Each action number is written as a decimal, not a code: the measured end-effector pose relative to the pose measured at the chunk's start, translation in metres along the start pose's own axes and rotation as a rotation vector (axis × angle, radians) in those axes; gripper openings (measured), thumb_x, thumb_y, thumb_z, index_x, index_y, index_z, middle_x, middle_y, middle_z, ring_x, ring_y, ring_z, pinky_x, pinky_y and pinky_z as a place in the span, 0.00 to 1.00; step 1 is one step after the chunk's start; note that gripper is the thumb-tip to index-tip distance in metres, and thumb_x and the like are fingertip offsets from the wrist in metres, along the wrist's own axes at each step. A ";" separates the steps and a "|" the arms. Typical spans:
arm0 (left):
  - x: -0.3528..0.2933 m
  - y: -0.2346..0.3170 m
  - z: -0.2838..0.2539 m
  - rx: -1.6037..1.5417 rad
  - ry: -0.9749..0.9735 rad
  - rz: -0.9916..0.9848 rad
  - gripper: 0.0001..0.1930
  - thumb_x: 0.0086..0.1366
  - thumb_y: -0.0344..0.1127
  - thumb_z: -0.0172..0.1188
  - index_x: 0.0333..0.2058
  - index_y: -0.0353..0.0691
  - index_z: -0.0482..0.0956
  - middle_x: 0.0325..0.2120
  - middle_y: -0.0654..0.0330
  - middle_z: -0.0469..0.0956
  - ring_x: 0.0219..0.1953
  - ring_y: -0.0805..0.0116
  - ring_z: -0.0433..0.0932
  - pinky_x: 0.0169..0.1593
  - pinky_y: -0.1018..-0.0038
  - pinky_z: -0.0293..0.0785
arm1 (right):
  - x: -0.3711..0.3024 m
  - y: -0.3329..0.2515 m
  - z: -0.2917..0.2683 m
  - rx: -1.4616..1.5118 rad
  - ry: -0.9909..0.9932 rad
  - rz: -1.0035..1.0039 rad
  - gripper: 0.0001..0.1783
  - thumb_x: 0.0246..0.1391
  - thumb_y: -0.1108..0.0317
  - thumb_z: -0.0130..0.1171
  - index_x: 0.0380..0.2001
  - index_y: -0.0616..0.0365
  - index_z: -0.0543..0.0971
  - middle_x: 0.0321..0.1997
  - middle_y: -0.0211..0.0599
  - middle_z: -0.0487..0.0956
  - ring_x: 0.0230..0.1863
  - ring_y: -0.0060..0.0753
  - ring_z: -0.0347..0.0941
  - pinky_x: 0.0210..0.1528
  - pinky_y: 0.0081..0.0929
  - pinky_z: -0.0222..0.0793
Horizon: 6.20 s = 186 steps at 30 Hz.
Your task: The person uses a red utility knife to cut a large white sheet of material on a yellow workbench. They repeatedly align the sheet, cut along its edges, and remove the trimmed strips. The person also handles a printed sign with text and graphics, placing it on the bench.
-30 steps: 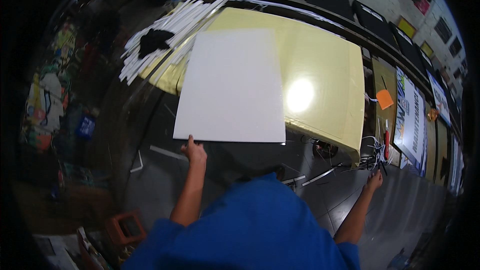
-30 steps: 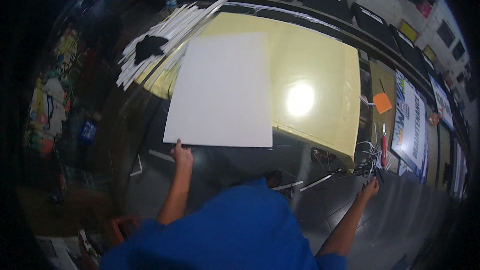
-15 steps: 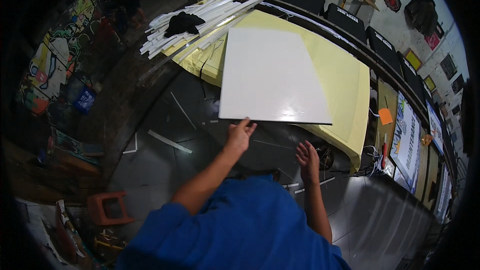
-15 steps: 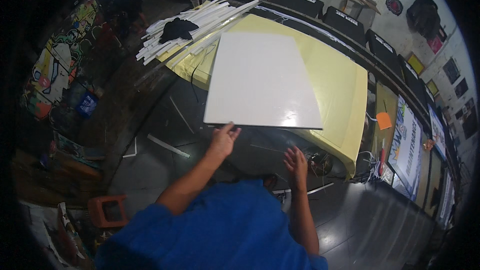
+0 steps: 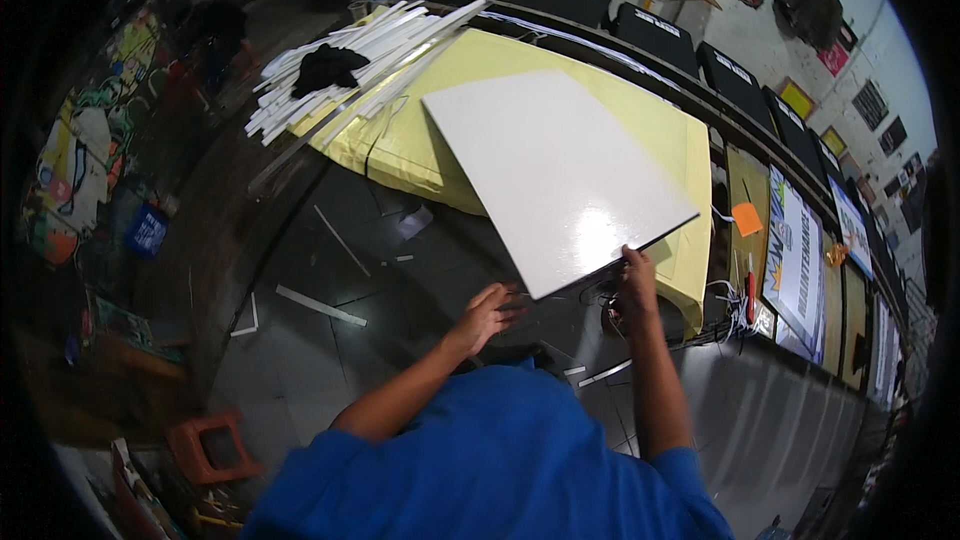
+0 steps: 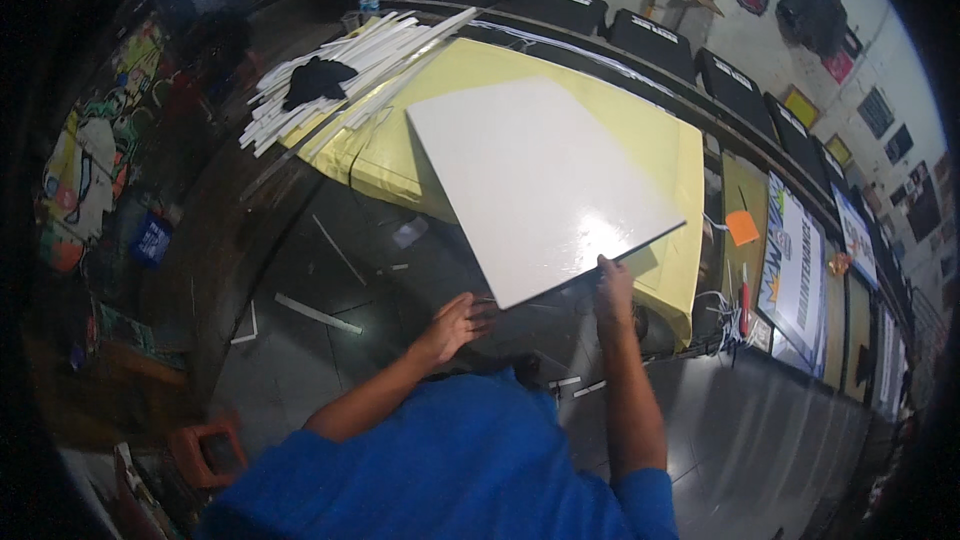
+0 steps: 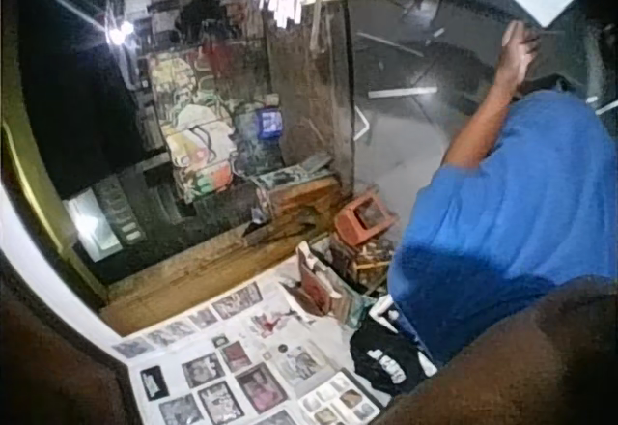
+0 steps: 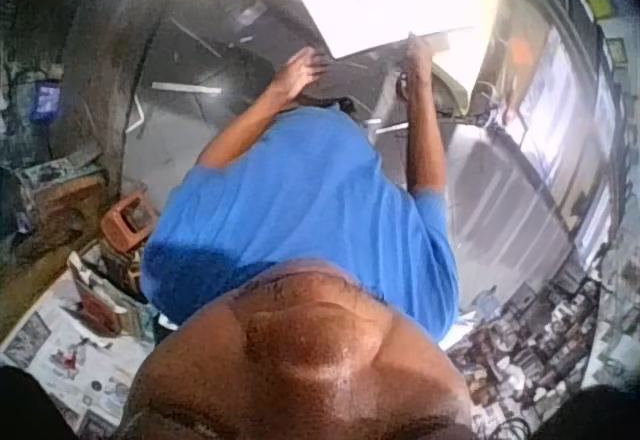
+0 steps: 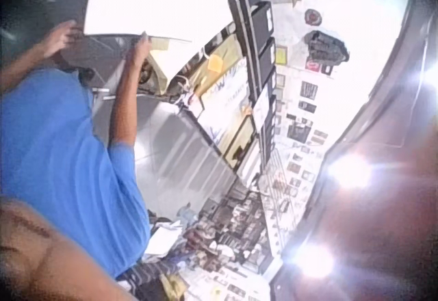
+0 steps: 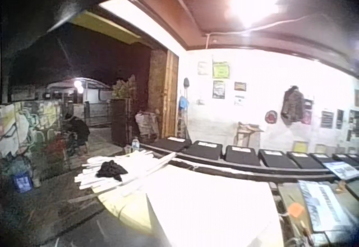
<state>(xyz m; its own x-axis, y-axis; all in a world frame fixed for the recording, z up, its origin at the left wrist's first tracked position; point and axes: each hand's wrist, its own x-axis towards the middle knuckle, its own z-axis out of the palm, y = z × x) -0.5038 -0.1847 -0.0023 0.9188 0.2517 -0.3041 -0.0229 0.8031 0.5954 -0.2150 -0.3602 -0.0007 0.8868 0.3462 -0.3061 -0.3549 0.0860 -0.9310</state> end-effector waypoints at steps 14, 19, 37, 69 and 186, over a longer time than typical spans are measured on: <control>0.127 0.075 0.092 1.552 0.165 0.747 0.26 0.60 0.38 0.64 0.56 0.39 0.71 0.57 0.45 0.69 0.59 0.46 0.69 0.60 0.58 0.67 | 0.183 -0.126 -0.070 -0.282 -0.467 0.111 0.08 0.54 0.67 0.61 0.24 0.53 0.75 0.19 0.22 0.69 0.20 0.18 0.64 0.24 0.20 0.65; 0.233 0.067 0.098 2.129 -0.065 0.467 0.39 0.61 0.55 0.60 0.67 0.51 0.60 0.70 0.41 0.46 0.72 0.41 0.44 0.68 0.40 0.41 | 0.188 -0.130 -0.057 -1.189 0.165 -0.446 0.31 0.50 0.53 0.66 0.52 0.63 0.76 0.50 0.52 0.79 0.51 0.48 0.77 0.53 0.39 0.72; 0.371 0.099 0.117 2.148 -0.210 0.663 0.28 0.62 0.50 0.61 0.56 0.41 0.72 0.55 0.46 0.69 0.59 0.47 0.66 0.64 0.43 0.53 | 0.088 -0.119 -0.329 -1.422 0.832 -0.036 0.18 0.54 0.56 0.62 0.38 0.61 0.77 0.42 0.52 0.78 0.44 0.56 0.76 0.44 0.51 0.72; 0.591 0.075 0.184 2.242 -0.345 0.525 0.40 0.64 0.54 0.52 0.69 0.41 0.54 0.71 0.53 0.48 0.73 0.55 0.43 0.71 0.43 0.36 | 0.377 -0.136 0.029 -1.172 0.221 -0.201 0.14 0.64 0.64 0.49 0.39 0.68 0.71 0.33 0.60 0.80 0.37 0.59 0.79 0.40 0.48 0.74; 0.394 0.040 0.139 2.221 -0.278 0.512 0.39 0.63 0.54 0.57 0.66 0.38 0.59 0.69 0.43 0.51 0.72 0.44 0.46 0.69 0.41 0.37 | 0.231 -0.152 -0.126 -1.354 0.336 -0.740 0.26 0.57 0.58 0.57 0.57 0.60 0.73 0.60 0.56 0.71 0.64 0.56 0.63 0.63 0.47 0.61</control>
<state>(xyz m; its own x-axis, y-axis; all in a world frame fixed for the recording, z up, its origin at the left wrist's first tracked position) -0.0884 -0.1285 0.0049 0.9982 -0.0400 0.0458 -0.0497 -0.9708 0.2348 0.0808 -0.4115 0.0452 0.8244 0.3773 0.4219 0.5229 -0.7929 -0.3127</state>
